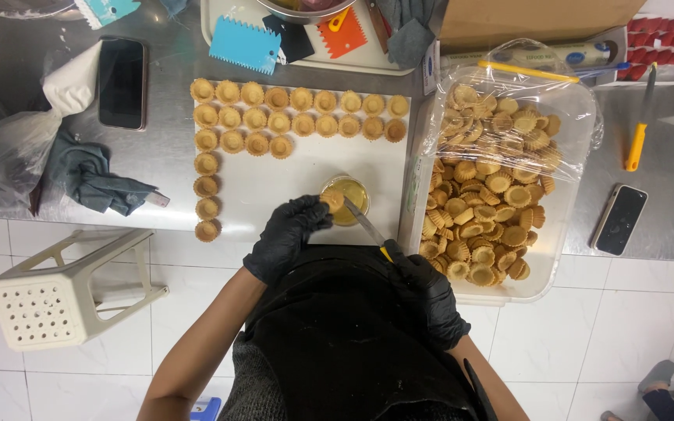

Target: Coat the interior of tart shells with a liquid glaze using a small offset spatula and arrange them on the workstation.

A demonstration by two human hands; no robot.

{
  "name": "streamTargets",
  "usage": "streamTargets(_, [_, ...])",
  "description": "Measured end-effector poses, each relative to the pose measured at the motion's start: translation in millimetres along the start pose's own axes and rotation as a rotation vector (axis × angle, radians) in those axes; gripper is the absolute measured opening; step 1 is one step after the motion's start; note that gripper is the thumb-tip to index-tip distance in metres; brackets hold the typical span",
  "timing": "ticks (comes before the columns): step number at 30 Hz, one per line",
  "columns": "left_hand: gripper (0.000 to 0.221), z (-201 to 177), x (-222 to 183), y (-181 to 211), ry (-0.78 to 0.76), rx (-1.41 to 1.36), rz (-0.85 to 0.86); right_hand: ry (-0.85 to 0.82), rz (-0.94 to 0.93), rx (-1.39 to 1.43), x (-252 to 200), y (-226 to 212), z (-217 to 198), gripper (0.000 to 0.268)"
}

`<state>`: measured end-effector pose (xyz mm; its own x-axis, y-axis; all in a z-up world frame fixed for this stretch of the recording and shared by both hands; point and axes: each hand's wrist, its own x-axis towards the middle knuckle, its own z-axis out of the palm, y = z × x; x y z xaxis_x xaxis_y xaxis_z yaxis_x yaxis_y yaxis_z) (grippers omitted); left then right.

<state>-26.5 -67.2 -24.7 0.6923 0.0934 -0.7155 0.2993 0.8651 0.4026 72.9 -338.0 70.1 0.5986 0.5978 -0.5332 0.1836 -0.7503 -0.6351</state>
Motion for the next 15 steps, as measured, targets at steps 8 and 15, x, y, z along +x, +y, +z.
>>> streamTargets(8, [0.018, -37.7, 85.6, 23.5, 0.471, 1.752, 1.142, 0.037, -0.104, 0.116, 1.3, -5.7, 4.2, 0.060])
streamTargets(15, [0.026, -77.8, 138.1, 8.8, 0.571, 1.876, 1.018, 0.047, 0.008, 0.039, -2.6, -21.2, 2.0, 0.062])
